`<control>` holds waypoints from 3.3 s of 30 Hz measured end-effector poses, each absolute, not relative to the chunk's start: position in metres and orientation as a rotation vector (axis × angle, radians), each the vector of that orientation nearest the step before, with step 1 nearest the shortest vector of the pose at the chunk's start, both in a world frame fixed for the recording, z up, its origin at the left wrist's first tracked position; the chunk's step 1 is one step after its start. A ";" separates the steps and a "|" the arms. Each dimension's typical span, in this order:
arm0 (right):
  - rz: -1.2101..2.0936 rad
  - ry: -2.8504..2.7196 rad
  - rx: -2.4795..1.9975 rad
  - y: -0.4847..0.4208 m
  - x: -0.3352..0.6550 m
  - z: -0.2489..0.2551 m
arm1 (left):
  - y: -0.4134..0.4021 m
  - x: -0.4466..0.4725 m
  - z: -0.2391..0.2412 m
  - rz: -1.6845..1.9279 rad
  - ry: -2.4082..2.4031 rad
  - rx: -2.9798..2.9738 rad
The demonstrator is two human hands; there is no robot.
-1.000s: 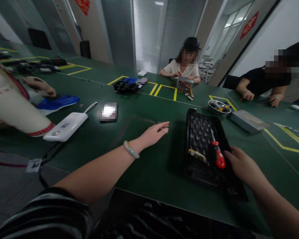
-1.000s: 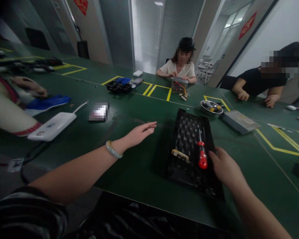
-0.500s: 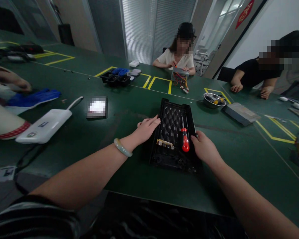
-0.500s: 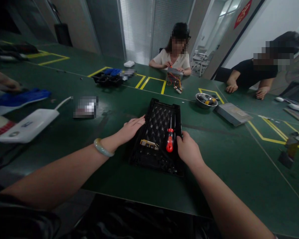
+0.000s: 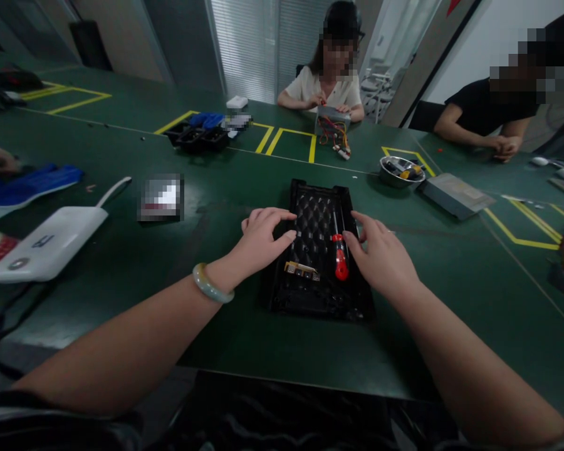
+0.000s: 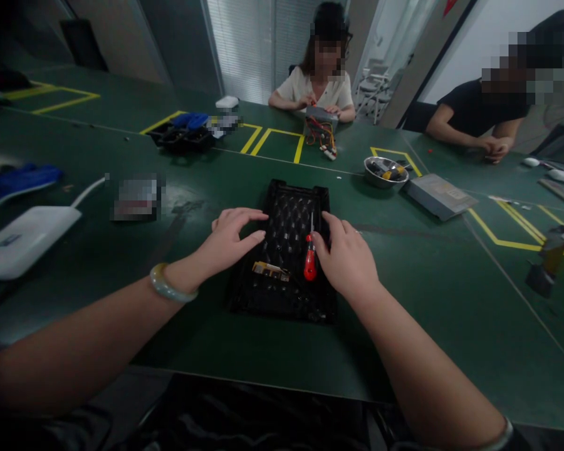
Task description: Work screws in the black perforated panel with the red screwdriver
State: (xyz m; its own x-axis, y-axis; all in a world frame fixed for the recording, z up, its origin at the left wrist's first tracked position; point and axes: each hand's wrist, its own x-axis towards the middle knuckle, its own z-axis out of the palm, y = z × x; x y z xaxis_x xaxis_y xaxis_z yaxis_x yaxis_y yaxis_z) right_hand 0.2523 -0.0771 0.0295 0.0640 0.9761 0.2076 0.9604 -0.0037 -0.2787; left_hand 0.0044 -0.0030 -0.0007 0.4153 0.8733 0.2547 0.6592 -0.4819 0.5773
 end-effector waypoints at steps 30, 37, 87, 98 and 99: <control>0.844 -1.359 -1.060 -0.072 0.272 -0.009 | -0.030 0.011 0.015 0.406 1.101 2.555; 0.923 -1.311 -1.044 -0.073 0.273 -0.007 | -0.026 0.001 0.032 0.714 1.452 2.495; 0.952 -1.178 -0.872 -0.057 0.275 -0.018 | -0.059 0.011 0.029 0.169 0.689 2.524; 0.955 -1.185 -0.885 -0.056 0.275 -0.018 | -0.053 0.009 0.032 0.178 0.716 2.519; 0.944 -1.185 -0.873 -0.056 0.275 -0.018 | -0.051 0.008 0.033 0.206 0.757 2.520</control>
